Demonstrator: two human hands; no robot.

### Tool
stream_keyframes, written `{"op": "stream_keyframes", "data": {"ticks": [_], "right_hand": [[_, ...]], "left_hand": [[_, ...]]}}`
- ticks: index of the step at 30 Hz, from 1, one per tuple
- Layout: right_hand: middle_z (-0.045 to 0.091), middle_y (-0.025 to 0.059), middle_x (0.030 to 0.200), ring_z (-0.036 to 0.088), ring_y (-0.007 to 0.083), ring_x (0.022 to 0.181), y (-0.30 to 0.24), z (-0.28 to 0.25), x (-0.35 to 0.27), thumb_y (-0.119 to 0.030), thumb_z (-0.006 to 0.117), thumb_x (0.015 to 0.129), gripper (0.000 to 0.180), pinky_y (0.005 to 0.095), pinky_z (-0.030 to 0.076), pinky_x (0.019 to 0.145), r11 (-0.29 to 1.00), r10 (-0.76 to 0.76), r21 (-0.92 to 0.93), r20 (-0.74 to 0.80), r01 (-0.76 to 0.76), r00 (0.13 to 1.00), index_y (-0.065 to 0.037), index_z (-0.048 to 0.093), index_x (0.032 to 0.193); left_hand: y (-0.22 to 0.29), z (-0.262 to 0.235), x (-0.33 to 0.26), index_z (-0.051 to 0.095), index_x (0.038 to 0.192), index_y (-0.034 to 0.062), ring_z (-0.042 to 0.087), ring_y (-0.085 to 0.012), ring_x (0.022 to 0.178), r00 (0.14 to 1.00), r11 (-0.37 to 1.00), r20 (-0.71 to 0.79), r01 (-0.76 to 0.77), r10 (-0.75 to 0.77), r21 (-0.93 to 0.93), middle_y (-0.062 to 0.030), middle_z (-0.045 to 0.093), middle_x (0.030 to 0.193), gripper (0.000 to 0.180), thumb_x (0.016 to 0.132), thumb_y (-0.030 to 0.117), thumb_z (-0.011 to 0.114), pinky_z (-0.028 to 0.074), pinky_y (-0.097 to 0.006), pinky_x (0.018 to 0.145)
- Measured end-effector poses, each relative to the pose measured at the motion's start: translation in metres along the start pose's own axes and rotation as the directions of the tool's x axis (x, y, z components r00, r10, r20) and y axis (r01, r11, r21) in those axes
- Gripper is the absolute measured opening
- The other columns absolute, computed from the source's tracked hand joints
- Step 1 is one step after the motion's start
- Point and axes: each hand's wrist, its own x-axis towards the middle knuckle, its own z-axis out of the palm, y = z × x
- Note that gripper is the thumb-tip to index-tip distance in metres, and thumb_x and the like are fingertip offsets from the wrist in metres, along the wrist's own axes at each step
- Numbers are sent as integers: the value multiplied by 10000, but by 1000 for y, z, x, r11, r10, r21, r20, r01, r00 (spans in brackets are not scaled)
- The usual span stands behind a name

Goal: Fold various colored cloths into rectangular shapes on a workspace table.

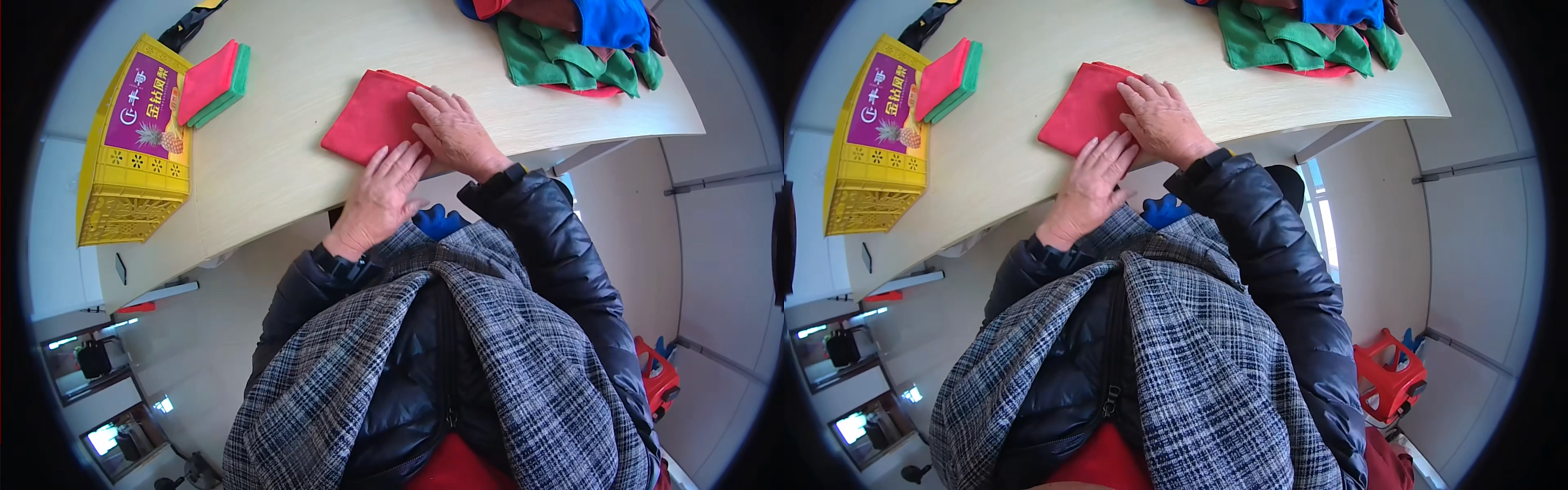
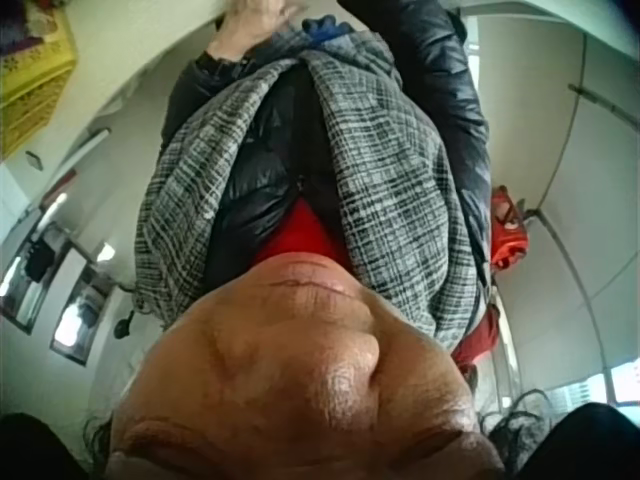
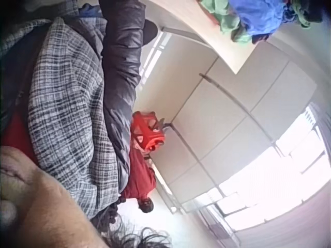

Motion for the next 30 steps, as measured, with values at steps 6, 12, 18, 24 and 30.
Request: {"op": "stream_keyframes", "data": {"ticks": [6,12,18,24,30], "right_hand": [[449,113,1528,384,321,1422,19,11,6,-371,487,1021,533,451,276,1191,998,1,-58,-12,-2,1000,-98,462,1479],[446,113,1531,369,323,1436,14,8,9,-400,452,1035,538,455,262,1197,992,56,-117,30,-52,998,-99,461,1482],[425,120,1550,332,327,1468,-31,7,20,-403,461,1031,552,463,240,1214,990,-56,-128,37,60,998,-109,441,1498],[389,124,1581,303,324,1487,-27,14,24,-416,453,1036,571,464,202,1229,987,-126,-80,145,138,981,-96,436,1508],[394,114,1580,292,313,1493,-26,11,32,-421,449,1034,570,464,198,1230,994,-85,-49,150,93,985,-110,438,1512]], "left_hand": [[5,4,-17,545,1387,35,460,-300,1380,1000,999,-10,-3,3,-45,-146,492,1479,514,875,27,592,334,-451,1185],[2,8,-19,592,1332,24,518,-313,1325,994,999,-113,-7,3,-42,-154,550,1416,469,864,23,614,391,-444,1148],[1,21,-13,633,1272,8,561,-319,1267,974,1000,-228,21,-19,9,-169,593,1345,420,854,45,656,435,-443,1106],[-7,14,-16,640,1255,-1,571,-328,1243,973,997,-231,-3,-15,-78,-178,603,1320,423,854,118,707,452,-440,1082],[-32,12,0,522,1386,-24,460,-358,1362,944,960,-190,280,-271,21,-198,518,1431,587,896,246,699,351,-464,1159]]}}
